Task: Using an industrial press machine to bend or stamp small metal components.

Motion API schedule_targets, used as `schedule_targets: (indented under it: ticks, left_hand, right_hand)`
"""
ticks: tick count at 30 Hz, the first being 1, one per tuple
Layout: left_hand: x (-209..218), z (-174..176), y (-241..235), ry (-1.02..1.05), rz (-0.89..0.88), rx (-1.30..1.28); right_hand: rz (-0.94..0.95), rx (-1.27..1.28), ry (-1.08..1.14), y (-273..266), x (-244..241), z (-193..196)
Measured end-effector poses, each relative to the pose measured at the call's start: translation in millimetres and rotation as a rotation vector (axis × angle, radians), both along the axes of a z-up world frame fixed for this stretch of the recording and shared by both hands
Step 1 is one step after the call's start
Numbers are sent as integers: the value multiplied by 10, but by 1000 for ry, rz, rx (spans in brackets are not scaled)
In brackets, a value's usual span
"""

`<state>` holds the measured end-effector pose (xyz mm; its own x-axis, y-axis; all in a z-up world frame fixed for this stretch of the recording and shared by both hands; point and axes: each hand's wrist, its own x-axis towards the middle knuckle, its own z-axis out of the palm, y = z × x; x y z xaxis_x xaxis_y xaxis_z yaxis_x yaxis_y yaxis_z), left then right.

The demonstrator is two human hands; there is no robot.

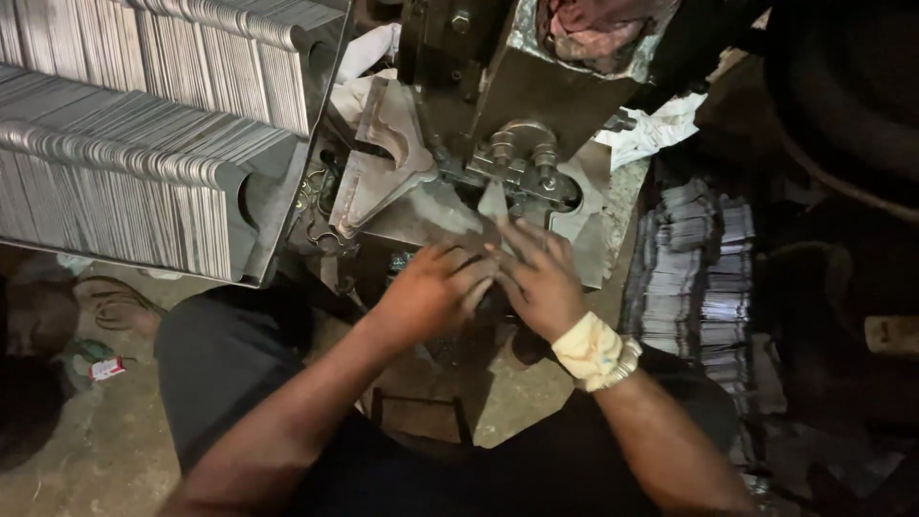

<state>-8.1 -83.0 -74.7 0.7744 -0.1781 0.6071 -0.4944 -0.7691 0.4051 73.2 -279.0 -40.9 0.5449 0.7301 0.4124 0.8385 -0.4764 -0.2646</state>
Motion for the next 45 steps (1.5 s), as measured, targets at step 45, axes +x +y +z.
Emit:
schedule_targets:
  ticks: [45]
  left_hand:
    - [184, -291, 7, 194, -105, -76]
  right_hand:
    - [-422, 415, 563, -875, 757, -463]
